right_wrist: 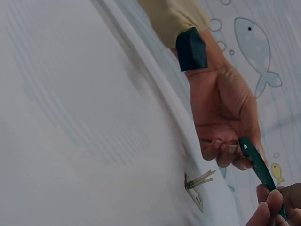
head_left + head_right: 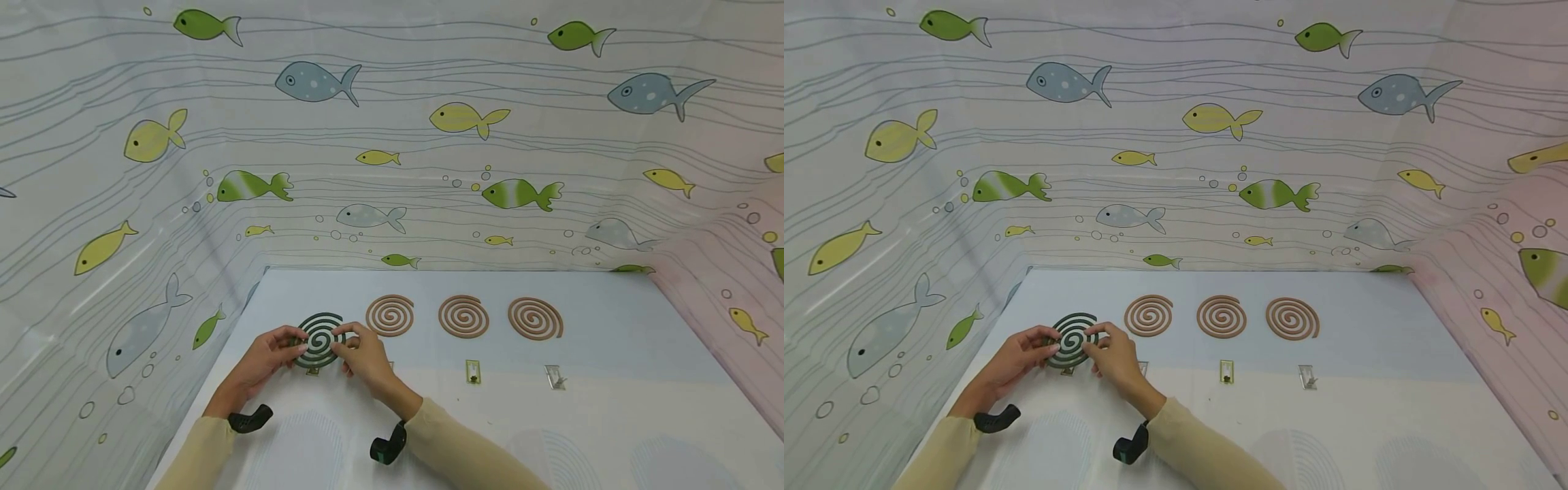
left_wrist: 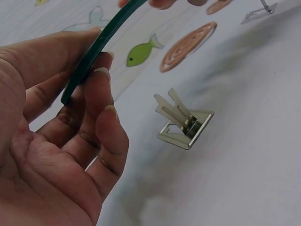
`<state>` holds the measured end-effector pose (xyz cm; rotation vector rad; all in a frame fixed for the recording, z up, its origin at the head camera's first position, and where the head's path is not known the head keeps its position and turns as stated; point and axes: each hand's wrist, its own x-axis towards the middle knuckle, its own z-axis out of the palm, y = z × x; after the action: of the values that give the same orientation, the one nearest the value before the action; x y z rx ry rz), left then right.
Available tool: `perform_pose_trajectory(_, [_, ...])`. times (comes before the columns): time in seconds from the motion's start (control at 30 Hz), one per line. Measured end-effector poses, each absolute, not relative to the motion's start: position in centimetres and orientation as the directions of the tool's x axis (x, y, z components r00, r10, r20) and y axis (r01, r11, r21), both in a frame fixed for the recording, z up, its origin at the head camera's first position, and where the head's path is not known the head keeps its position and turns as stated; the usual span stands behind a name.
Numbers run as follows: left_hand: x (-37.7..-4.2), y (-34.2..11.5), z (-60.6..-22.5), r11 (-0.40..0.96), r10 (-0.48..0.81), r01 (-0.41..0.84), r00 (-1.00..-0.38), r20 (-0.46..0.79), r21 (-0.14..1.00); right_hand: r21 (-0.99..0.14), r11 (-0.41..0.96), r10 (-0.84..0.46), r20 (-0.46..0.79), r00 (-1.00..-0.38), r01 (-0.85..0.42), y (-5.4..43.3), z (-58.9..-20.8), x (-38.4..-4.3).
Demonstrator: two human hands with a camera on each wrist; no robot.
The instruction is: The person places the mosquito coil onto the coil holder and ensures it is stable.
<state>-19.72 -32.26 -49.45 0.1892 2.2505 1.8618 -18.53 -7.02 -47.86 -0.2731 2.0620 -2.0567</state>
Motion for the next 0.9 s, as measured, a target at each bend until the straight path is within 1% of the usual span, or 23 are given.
perform_pose_trajectory(0.53, [-18.4, -32.6, -49.7, 0.186, 0.245, -0.051, -0.965, -0.096, 0.981, -1.000, -0.015, -0.306, 0.000, -0.952, 0.005, -7.2, -48.5, -17.5])
perform_pose_trajectory(0.9, [-17.7, -32.9, -50.0, 0.177, 0.280, -0.024, -0.957, -0.074, 0.984, -0.999, -0.037, -0.320, -0.006, -0.947, 0.019, -7.2, -48.9, -16.6])
